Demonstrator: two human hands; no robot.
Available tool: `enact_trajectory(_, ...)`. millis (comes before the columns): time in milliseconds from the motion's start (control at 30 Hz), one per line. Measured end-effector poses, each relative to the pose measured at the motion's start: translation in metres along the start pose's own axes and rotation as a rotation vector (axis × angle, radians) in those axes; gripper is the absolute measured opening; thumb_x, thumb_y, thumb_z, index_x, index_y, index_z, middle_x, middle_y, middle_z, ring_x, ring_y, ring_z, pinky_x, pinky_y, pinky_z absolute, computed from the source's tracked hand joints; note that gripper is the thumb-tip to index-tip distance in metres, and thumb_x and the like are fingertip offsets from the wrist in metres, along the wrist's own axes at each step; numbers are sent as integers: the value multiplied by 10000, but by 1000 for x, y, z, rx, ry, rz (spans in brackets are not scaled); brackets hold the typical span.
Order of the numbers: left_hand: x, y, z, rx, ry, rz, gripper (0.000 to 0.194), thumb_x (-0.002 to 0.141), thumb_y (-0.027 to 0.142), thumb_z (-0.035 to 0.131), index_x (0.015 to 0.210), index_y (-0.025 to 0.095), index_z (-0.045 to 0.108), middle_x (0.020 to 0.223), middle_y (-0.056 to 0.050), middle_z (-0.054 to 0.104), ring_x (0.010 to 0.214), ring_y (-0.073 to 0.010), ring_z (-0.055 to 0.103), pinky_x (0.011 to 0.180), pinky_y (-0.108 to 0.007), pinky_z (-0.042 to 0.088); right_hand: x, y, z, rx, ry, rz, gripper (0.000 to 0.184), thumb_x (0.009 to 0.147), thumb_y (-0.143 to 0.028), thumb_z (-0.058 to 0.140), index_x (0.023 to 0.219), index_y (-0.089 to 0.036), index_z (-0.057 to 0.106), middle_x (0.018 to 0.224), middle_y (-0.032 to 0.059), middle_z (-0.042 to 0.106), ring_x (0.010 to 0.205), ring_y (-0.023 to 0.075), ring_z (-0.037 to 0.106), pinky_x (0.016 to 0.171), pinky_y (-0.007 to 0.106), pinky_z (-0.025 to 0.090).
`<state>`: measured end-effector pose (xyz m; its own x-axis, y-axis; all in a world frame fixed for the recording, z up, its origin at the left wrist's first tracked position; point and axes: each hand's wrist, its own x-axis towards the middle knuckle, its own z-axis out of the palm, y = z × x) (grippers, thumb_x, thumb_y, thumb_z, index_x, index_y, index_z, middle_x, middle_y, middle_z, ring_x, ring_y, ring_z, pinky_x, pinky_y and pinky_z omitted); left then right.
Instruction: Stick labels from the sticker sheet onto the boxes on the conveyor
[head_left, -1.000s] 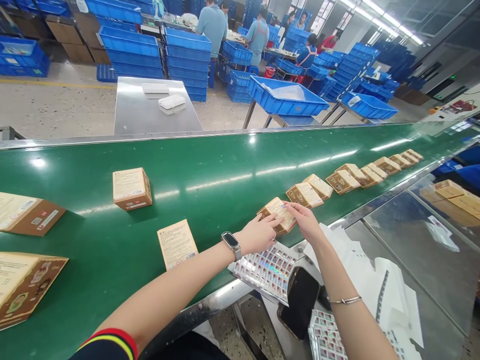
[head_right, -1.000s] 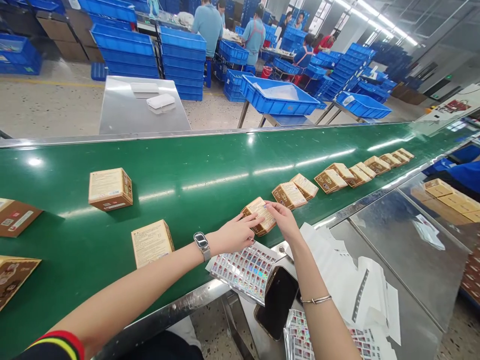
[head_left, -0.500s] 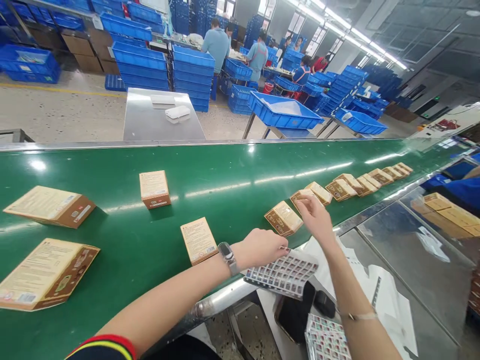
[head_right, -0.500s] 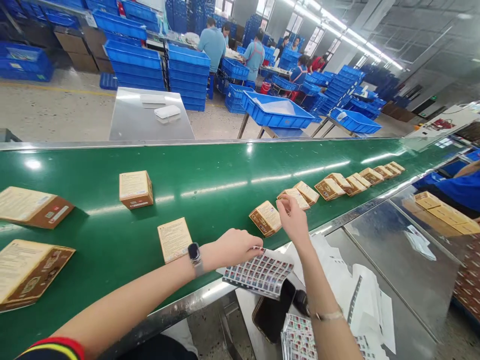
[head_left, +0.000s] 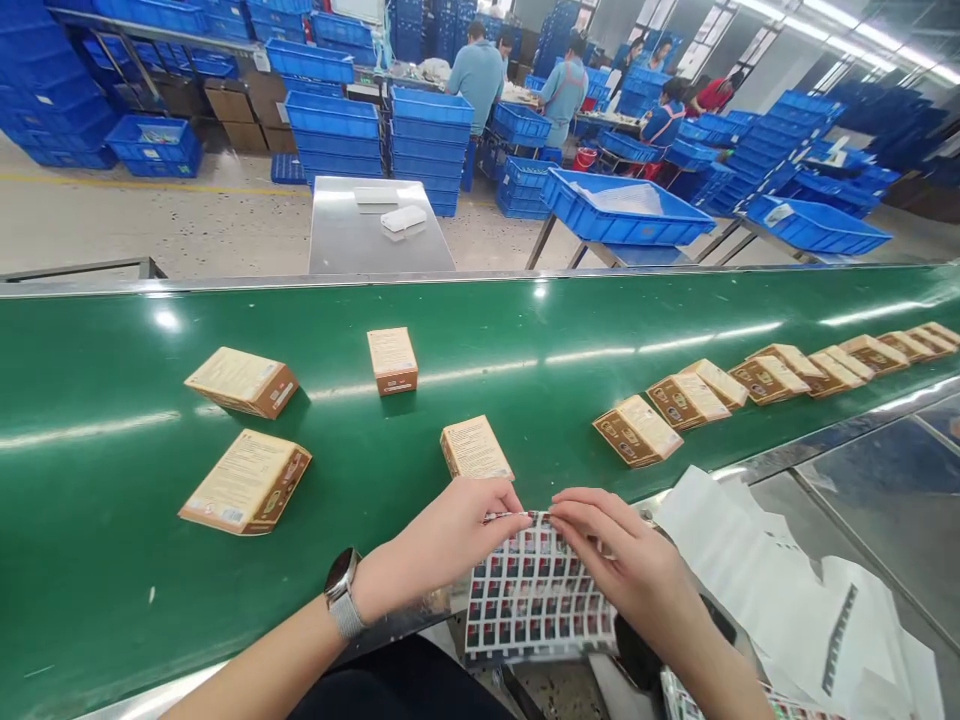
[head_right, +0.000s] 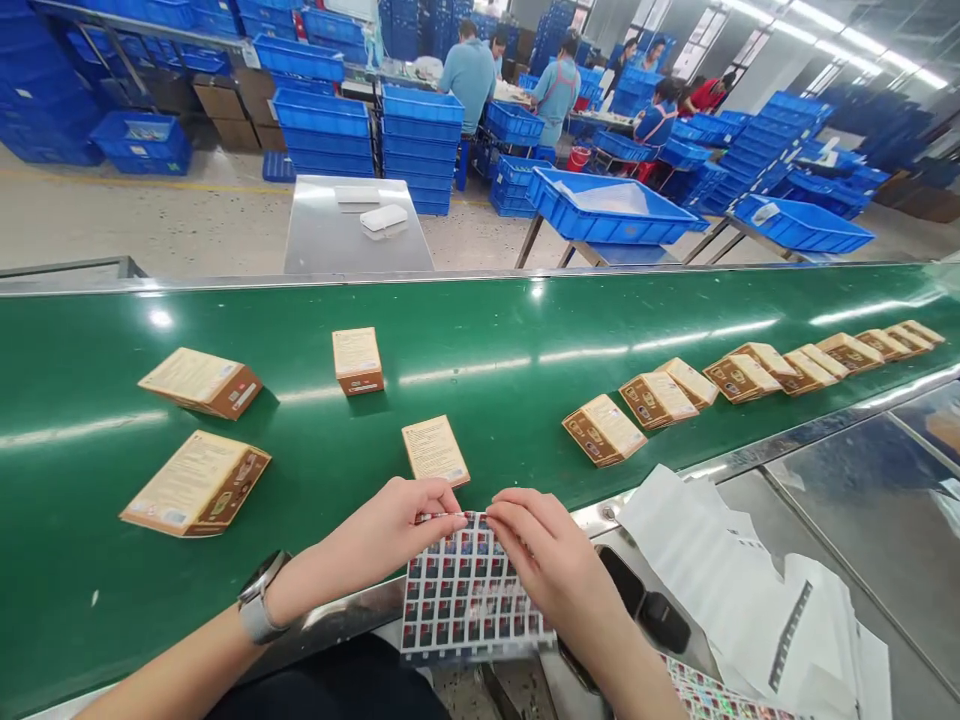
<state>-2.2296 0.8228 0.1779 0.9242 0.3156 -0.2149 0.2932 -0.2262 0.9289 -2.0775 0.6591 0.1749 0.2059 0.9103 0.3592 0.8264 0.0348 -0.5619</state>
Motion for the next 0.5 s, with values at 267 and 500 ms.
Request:
enact_trajectory(267, -5, -45, 4, 513, 104, 263, 103, 946, 215, 564, 851, 195, 598, 1366, -58, 584, 1339, -261, 450, 1089, -441, 389, 21, 28, 37, 544, 206, 496, 121, 892, -376, 688, 887, -257, 713, 1143, 69, 706, 1083, 272, 638, 955, 436, 493)
enact_trajectory(500, 8, -66, 16, 579, -50, 288, 110, 947, 182, 560, 848, 191, 608, 1590, -39, 352, 1518, -215, 165, 1245, -451, 197, 55, 76, 93, 779, 386, 806, 478, 688, -588, 783, 911, -167, 743, 1017, 121, 747, 947, 299, 686, 799, 404, 571)
